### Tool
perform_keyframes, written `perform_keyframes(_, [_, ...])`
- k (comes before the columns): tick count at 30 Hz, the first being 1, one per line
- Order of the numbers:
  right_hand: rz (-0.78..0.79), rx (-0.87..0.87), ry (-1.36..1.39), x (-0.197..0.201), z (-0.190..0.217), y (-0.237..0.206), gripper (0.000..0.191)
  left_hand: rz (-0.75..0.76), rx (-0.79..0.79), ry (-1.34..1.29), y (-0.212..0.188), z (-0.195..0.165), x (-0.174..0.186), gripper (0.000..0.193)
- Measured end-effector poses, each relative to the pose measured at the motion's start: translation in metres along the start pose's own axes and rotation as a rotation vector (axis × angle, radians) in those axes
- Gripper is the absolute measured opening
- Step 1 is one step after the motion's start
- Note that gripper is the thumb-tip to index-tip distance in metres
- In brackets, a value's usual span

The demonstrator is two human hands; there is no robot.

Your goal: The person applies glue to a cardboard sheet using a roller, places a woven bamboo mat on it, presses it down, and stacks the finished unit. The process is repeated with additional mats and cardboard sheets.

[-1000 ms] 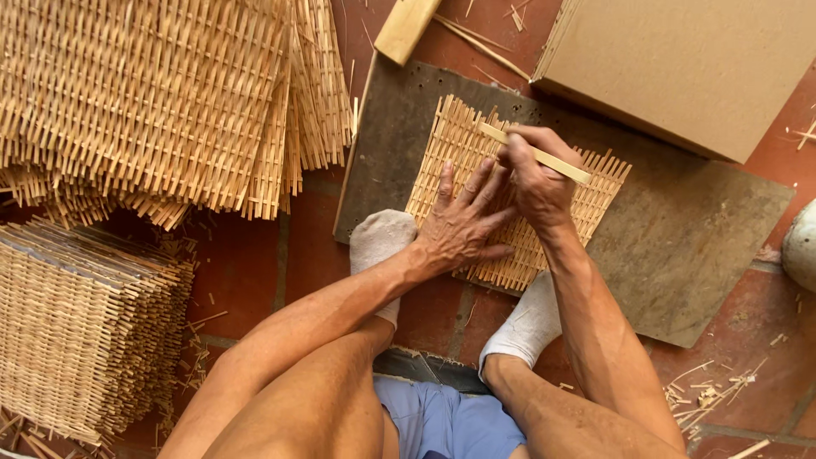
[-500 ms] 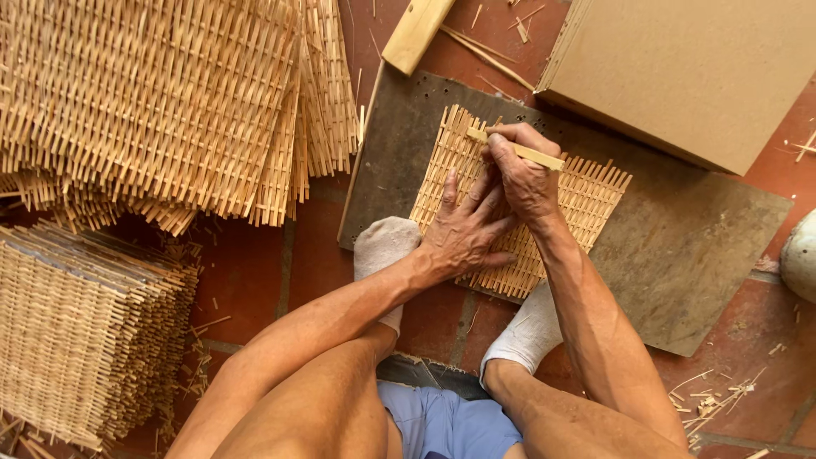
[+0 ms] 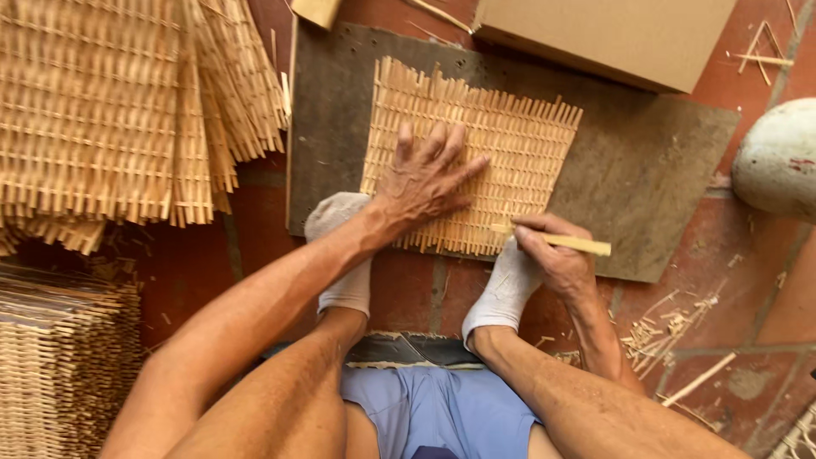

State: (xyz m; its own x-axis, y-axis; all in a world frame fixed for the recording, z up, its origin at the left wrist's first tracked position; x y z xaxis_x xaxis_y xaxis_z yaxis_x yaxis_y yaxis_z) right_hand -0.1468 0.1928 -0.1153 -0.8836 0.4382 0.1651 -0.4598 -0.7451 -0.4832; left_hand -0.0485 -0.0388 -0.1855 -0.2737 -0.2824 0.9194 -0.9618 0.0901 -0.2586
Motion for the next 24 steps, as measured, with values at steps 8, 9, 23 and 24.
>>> perform_keyframes(8, [0.005, -0.008, -0.175, 0.019, -0.012, -0.053, 0.015, -0.012, -0.222, 0.099, 0.033, -0.037, 0.004, 0.062])
perform_keyframes(9, [0.012, 0.018, -0.246, 0.020, -0.012, -0.052, 0.015, 0.004, -0.227, 0.081, 0.037, -0.039, 0.003, 0.065])
perform_keyframes(23, [0.020, 0.089, -0.253, 0.026, -0.029, -0.039, 0.009, 0.202, -0.247, -0.168, 0.043, -0.043, -0.006, 0.073])
perform_keyframes(24, [0.008, 0.119, -0.255, 0.025, -0.028, -0.039, 0.009, 0.148, -0.239, -0.063, 0.042, -0.044, -0.005, 0.073])
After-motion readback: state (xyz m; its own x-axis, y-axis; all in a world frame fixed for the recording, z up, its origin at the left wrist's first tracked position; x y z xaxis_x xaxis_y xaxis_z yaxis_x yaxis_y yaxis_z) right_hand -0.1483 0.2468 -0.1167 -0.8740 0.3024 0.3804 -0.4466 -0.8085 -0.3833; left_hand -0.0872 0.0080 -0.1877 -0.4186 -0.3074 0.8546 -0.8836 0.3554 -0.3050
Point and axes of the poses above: each hand's wrist, its own y-axis towards the middle knuckle, its own x-axis out of the back of the hand, z = x × y, the point moved 3 cm from there along y, towards the middle knuckle, and after that the axes turned 15 degrees about z, right-handed, at the moved point
